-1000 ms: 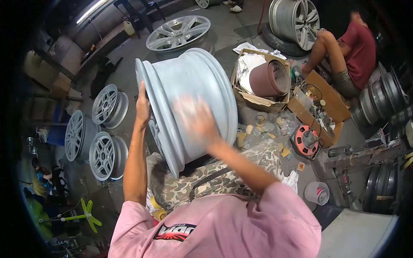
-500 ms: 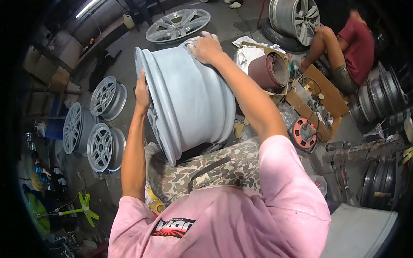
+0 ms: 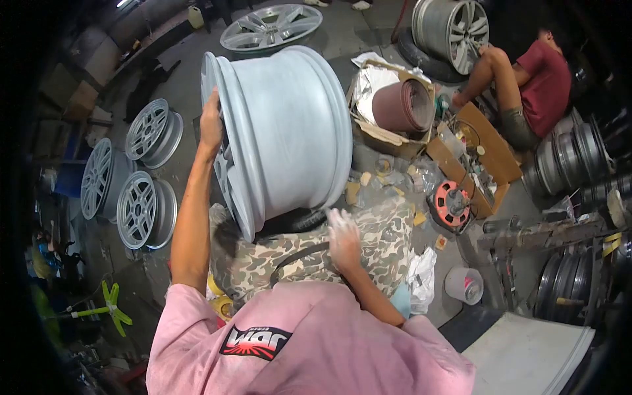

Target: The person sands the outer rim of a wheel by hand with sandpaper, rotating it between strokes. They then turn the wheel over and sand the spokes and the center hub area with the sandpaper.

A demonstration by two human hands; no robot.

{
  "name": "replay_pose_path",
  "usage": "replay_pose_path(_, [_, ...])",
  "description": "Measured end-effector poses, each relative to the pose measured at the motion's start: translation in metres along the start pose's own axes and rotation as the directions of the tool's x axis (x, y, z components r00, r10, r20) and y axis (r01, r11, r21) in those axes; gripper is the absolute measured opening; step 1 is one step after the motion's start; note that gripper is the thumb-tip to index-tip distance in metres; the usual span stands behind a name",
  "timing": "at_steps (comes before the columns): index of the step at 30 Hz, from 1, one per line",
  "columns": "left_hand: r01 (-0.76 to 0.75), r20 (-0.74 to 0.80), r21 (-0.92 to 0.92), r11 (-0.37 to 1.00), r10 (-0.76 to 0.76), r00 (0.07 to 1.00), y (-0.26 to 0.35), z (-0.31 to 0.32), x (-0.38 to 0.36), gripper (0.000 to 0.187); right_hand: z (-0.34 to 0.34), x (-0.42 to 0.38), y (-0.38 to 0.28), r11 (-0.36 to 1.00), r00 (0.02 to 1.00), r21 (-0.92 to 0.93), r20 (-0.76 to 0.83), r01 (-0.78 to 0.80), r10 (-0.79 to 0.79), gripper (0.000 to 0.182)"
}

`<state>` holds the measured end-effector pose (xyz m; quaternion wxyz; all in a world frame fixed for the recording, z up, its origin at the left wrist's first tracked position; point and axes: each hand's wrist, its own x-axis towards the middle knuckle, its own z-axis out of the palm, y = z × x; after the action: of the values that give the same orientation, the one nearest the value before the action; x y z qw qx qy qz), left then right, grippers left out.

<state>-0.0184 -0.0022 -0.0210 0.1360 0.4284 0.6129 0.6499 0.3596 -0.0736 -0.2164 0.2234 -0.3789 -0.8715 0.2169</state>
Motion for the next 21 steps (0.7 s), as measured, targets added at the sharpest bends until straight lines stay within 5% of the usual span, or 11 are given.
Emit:
replay_pose_path(2, [0.095, 0.007, -0.111, 0.989, -0.095, 0.995, 0.005, 0.000, 0.000, 0.057, -0.036, 0.004, -0.004, 0.999, 0.973, 0.039, -0.230, 0.008, 0.001, 0.048])
replay_pose_path(10, [0.081, -0.046, -0.140, 0.987, -0.089, 0.995, 0.001, 0.006, -0.002, 0.058, -0.070, 0.138, -0.021, 0.953, 0.842, -0.278, -0.480, 0.122, -0.247, 0.047])
replay_pose_path(14, [0.034, -0.121, -0.031, 0.999, -0.038, 0.992, 0.011, 0.014, -0.004, 0.063, -0.120, 0.268, -0.044, 0.980, 0.906, -0.099, -0.375, 0.172, -0.196, 0.038])
replay_pose_path(16, [0.032, -0.055, -0.071, 0.997, -0.036, 0.998, 0.004, 0.009, 0.000, 0.067, -0.110, 0.359, -0.033, 0.923, 0.847, -0.158, -0.367, 0.351, -0.385, 0.032])
replay_pose_path(18, [0.083, -0.031, -0.155, 0.984, -0.089, 0.996, 0.004, 0.007, 0.000, 0.069, -0.096, 0.430, -0.047, 0.859, 0.873, -0.328, -0.160, 0.393, -0.461, 0.034])
replay_pose_path(21, [0.089, -0.027, -0.139, 0.986, -0.094, 0.995, 0.007, 0.005, -0.001, 0.070, -0.063, 0.438, -0.110, 0.868, 0.888, 0.218, -0.223, 0.447, -0.401, 0.035])
